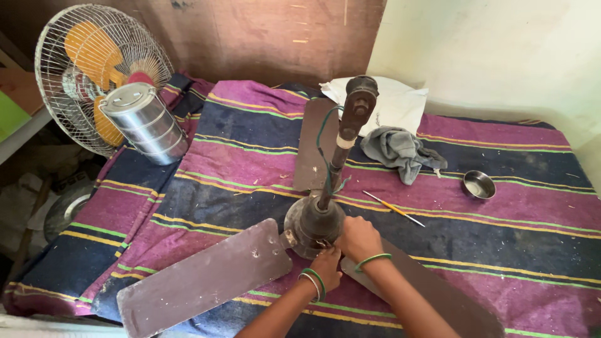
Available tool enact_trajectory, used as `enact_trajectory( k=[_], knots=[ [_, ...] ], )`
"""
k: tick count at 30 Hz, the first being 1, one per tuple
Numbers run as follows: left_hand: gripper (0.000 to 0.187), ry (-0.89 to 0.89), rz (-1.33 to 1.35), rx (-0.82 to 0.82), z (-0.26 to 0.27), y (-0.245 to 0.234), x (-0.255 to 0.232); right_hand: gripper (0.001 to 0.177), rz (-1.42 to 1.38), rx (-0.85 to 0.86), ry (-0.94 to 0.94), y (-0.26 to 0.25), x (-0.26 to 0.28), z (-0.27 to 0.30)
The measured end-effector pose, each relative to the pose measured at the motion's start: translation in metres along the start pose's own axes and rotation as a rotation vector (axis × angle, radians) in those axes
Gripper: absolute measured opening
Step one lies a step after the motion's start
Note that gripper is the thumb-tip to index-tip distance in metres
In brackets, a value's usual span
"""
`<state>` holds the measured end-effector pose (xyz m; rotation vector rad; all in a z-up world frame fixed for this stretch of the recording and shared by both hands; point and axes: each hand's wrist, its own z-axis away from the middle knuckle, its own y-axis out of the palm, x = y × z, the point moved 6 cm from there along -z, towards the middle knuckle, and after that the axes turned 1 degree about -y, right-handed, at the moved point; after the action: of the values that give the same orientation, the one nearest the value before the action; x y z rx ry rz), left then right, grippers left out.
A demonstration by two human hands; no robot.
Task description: The person uses a screwdriver to loosen and remove screws from the central hub of a ceiling fan lying on a bed. They then remove a small metal cap from the fan shaft and wipe it with a cloth before reattaching it to the shaft.
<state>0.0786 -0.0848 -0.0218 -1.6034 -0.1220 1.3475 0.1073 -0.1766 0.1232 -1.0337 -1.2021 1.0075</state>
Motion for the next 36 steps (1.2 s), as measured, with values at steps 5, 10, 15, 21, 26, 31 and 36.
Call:
enact_trajectory(
  k=[5,10,15,21,26,31,36],
  knots=[
    [0.064,0.007,-0.01,0.057,0.003,-0.002,0.003,0.018,0.021,0.045,0.053,0.008,0.023,-0.004],
    [0.074,0.07,-0.113,0.071,0.0,-0.002,0.007,0.03,0.052,0.261,0.105,0.017,0.0,0.001],
    [0.093,-0.056,-0.099,0.188,-0.004,-0.002,0.012,0.014,0.193,0.078,-0.313,0.014,-0.011,-0.007],
    [0.1,0.006,-0.157,0.125,0.002,0.0,0.004,0.009,0.222,0.205,-0.602,0.025,-0.011,-0.015],
    [0.106,-0.014,-0.163,0.112,0.001,0.003,0.005,0.011,-0.012,0.067,-0.447,0.021,-0.015,-0.03],
    [0.111,-0.004,-0.073,0.074,0.001,0.001,0.01,0.013,0.028,0.058,-0.216,0.049,-0.034,-0.051],
    [0.11,-0.029,-0.065,0.115,-0.005,0.0,0.012,0.01,-0.018,-0.135,-0.151,0.054,-0.038,-0.058]
  ],
)
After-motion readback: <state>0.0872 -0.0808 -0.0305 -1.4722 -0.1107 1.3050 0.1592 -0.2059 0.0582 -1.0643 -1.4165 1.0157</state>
